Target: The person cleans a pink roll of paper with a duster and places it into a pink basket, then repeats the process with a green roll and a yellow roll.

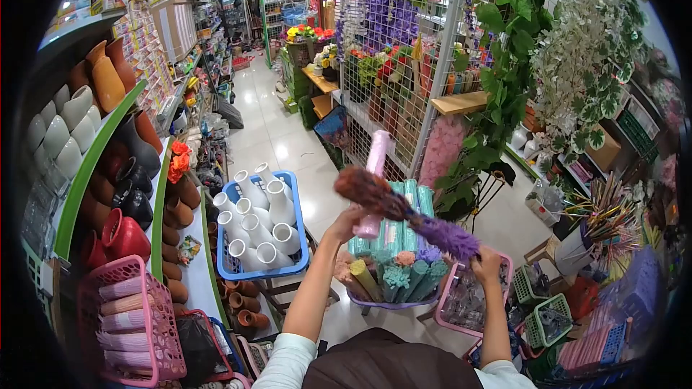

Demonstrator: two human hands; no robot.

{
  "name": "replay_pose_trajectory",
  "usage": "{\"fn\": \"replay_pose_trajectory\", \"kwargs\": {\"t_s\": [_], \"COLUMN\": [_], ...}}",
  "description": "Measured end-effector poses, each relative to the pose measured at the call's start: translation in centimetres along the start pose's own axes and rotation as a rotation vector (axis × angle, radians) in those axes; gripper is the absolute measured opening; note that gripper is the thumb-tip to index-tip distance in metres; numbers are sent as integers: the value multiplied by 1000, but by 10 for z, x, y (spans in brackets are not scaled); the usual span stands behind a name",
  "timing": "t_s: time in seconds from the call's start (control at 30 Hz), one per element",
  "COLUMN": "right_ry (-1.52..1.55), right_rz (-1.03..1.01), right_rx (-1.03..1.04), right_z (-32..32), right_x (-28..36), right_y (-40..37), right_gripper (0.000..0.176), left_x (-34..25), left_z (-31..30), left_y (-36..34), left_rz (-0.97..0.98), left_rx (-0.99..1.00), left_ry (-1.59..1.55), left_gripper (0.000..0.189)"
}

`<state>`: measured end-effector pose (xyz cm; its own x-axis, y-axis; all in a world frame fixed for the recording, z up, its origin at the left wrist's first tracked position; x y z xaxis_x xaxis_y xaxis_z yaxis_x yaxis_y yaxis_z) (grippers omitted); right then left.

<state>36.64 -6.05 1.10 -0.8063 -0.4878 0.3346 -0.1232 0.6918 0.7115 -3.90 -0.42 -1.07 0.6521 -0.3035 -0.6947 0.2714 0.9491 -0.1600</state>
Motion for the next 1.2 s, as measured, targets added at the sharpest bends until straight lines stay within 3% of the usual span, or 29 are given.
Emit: {"fn": "replay_pose_trajectory", "kwargs": {"t_s": [0.03, 0.1, 0.23, 0.3, 0.37, 0.5, 0.6, 0.63, 0.7, 0.8, 0.87, 0.93, 0.97, 1.03, 1.07, 1.17, 1.2], "right_ry": [-27, -81, -30, 28, 47, 56, 29, 8, 9, 34, 87, 72, 65, 49, 40, 73, 60], "right_rz": [38, 116, 124, 30, -48, -57, -1, 16, 12, -30, -99, -188, -233, -263, -277, -115, -56], "right_rx": [-22, -61, -40, 53, 105, 19, -89, -118, -164, -126, -77, 38, 95, 125, 141, -32, -68], "right_z": [1, 3, 14, 12, 14, 26, 31, 31, 32, 32, 32, 29, 27, 32, 36, 40, 42], "right_x": [4, 13, 11, 10, 4, 4, 8, 9, 13, 17, 20, 20, 18, 7, 1, 13, 14], "right_y": [11, 30, 41, 38, 34, 39, 55, 59, 62, 58, 52, 47, 45, 39, 37, 45, 49], "right_gripper": [19, 18, 23, 23, 23, 19, 15, 14, 12, 13, 14, 17, 19, 21, 22, 19, 18], "left_x": [-6, -18, -23, -25, -26, -22, -43, -44, -41, -38, -30, -24, -39, -34, -31, -31, -40], "left_z": [20, 41, 32, 28, 25, -29, 25, 34, 35, 44, 15, 18, 24, 29, 27, 40, 39], "left_y": [-20, -34, -32, -33, -35, -12, -44, -50, -47, -50, -32, -44, -38, -45, -46, -53, -48], "left_rz": [200, 231, 145, 65, 246, 311, 254, 253, 195, 217, 556, 134, 21, 11, -19, 490, 194], "left_rx": [-112, 103, 57, 26, -296, -43, 146, 146, 215, 295, 167, 11, 111, 226, 42, -297, -52], "left_ry": [167, 121, -4, -142, -18, 44, 69, 85, 118, 161, 559, -282, -148, -253, -202, 369, 207], "left_gripper": [82, 83, 79, 46, 31, 40, 76, 78, 80, 67, 55, 46, 57, 63, 65, 55, 46]}}
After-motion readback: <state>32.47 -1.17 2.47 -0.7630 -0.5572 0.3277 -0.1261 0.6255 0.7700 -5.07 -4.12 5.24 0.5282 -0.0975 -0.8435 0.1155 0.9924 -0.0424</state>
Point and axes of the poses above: each hand's wrist, its own y-axis towards the middle knuckle, its own z-axis out of the palm, x = y × z, the point moved 2 cm from there along y, towards the middle knuckle, and after that the axes turned 13 degrees about -x, right-handed, at the moved point
